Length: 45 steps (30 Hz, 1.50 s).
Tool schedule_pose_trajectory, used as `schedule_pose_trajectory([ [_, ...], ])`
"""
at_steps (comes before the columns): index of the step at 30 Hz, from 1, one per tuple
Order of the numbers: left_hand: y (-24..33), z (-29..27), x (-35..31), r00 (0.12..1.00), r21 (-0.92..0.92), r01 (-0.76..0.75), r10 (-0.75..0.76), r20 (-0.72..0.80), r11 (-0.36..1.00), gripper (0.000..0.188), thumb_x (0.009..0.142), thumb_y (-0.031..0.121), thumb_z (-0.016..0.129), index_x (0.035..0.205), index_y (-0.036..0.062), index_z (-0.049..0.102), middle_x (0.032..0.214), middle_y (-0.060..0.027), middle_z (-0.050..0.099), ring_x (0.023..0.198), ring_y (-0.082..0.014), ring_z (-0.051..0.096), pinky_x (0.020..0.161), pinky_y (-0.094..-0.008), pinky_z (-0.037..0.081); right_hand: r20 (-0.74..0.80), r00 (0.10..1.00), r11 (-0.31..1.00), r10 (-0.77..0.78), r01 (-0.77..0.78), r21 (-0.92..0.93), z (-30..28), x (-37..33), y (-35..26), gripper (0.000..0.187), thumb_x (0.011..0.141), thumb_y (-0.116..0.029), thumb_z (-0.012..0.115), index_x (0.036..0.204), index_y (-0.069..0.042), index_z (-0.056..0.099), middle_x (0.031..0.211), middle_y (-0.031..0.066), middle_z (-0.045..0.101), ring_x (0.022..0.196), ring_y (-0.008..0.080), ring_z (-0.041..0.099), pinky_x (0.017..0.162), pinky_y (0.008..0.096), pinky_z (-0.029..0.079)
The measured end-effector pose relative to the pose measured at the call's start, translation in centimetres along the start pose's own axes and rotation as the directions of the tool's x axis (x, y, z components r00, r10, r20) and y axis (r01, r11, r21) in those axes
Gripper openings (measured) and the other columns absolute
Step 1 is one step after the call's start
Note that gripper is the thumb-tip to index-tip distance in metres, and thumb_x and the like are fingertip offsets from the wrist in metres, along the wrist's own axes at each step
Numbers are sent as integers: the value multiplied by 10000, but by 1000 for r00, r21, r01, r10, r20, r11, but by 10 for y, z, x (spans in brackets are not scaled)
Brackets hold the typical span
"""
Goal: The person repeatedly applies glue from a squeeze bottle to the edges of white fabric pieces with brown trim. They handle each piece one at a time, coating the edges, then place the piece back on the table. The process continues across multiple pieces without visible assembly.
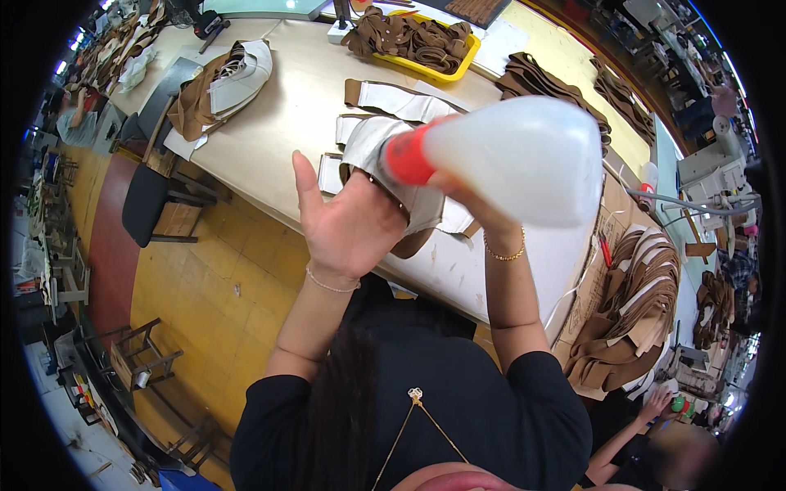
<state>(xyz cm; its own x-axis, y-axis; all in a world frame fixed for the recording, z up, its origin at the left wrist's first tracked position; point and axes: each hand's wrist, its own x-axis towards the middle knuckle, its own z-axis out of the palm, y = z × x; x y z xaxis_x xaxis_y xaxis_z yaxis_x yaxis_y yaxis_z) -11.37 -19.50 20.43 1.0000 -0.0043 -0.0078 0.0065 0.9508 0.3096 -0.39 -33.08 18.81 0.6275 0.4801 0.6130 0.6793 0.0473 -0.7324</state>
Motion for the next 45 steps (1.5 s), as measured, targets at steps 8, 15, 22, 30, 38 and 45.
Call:
schedule_pose_trajectory([
  [8, 3, 8, 4, 997, -69, -56, 59, 43, 996, 1037, 709, 801, 218, 1387, 28, 92, 1436, -123, 172, 1315, -252, 180, 1076, -374, 119, 9, 998, 998, 55, -55, 23, -17, -6, -4, 457, 593, -246, 812, 967, -67, 620, 962, 58, 634, 887, 170, 594, 823, 305, 459],
  [15, 6, 6, 2, 995, -98, -103, 102, -15, 990, 1031, 705, 800, 247, 1387, 38, 112, 1427, -114, 209, 1311, -262, 197, 1079, -389, 114, 30, 962, 912, 273, -269, 309, -16, -31, 22, 464, 672, -175, 764, 1064, -33, 560, 1038, 80, 596, 910, 178, 575, 822, 316, 473],
  [22, 6, 2, 5, 995, -65, -95, 96, 13, 993, 1034, 705, 793, 279, 1383, 26, 133, 1426, -133, 202, 1312, -272, 197, 1077, -405, 125, -10, 1000, 999, -2, 3, 49, -12, -14, -4, 381, 652, -181, 769, 987, -79, 617, 951, 63, 616, 884, 175, 576, 781, 307, 469],
  [30, 22, -18, -5, 963, 281, -226, 257, -79, 933, 883, 806, 651, 360, 1353, -24, 204, 1390, -188, 261, 1275, -326, 277, 1044, -449, 224, -492, 870, 963, -12, 143, 230, -23, -1, -13, 390, 701, -226, 749, 1003, -26, 605, 957, 93, 626, 849, 188, 595, 790, 325, 486],
  [38, 11, -29, -17, 980, 90, -190, 184, 77, 978, 897, 799, 667, 338, 1350, -29, 205, 1381, -183, 279, 1269, -329, 288, 1038, -457, 238, -187, 975, 977, -117, 79, -200, -16, -6, 1, 415, 714, -156, 733, 1055, -18, 543, 993, 98, 589, 879, 164, 572, 800, 306, 475],
  [45, 5, -41, -25, 981, 328, -195, 189, 52, 924, 974, 754, 728, 324, 1357, -24, 189, 1399, -171, 246, 1282, -322, 266, 1042, -459, 229, -375, 922, 993, 94, -59, 103, -9, 3, -15, 258, 705, -186, 748, 910, -70, 642, 893, 39, 642, 813, 162, 595, 749, 309, 479],
])
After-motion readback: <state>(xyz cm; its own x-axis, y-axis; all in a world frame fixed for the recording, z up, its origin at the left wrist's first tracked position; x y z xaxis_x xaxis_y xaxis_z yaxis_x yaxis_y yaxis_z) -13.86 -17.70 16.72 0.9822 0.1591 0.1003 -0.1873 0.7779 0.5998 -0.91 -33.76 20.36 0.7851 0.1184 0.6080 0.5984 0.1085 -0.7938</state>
